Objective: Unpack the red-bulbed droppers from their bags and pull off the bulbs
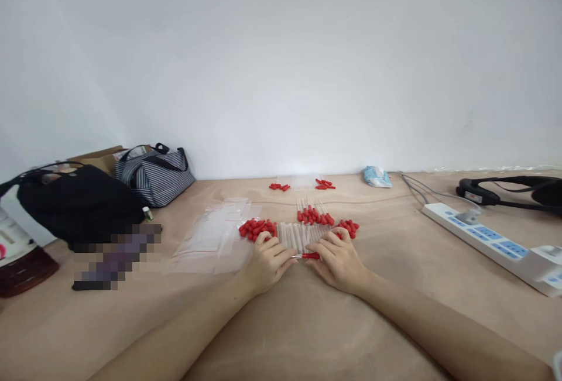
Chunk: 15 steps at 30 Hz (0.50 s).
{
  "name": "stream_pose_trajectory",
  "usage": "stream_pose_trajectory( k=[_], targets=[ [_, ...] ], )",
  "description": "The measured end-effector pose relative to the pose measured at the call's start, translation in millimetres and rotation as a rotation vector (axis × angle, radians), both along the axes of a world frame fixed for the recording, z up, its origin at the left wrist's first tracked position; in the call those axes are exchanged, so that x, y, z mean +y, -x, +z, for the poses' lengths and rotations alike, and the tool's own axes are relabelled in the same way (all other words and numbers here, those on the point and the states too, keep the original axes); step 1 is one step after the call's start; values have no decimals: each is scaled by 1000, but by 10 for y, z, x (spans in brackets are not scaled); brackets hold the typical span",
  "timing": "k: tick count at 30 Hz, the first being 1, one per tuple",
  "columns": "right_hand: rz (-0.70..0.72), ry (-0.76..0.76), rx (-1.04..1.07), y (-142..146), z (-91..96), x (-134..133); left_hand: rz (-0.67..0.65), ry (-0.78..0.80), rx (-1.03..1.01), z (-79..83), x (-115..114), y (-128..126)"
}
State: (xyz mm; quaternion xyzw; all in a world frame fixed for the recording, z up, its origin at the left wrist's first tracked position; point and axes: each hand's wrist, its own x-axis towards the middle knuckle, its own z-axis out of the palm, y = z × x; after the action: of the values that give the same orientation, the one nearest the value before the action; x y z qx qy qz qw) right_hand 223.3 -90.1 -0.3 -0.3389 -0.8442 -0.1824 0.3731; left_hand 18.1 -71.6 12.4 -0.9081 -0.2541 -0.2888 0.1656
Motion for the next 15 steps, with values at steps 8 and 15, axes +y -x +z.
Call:
stream_pose_trajectory(
  k=[8,15],
  targets=[
    [-36,-13,-6,4,-34,-5,13,-62,-7,33,-31,3],
    [29,-14,-28,-24,-2,-33,-13,-51,-23,44,-52,15]
  ],
)
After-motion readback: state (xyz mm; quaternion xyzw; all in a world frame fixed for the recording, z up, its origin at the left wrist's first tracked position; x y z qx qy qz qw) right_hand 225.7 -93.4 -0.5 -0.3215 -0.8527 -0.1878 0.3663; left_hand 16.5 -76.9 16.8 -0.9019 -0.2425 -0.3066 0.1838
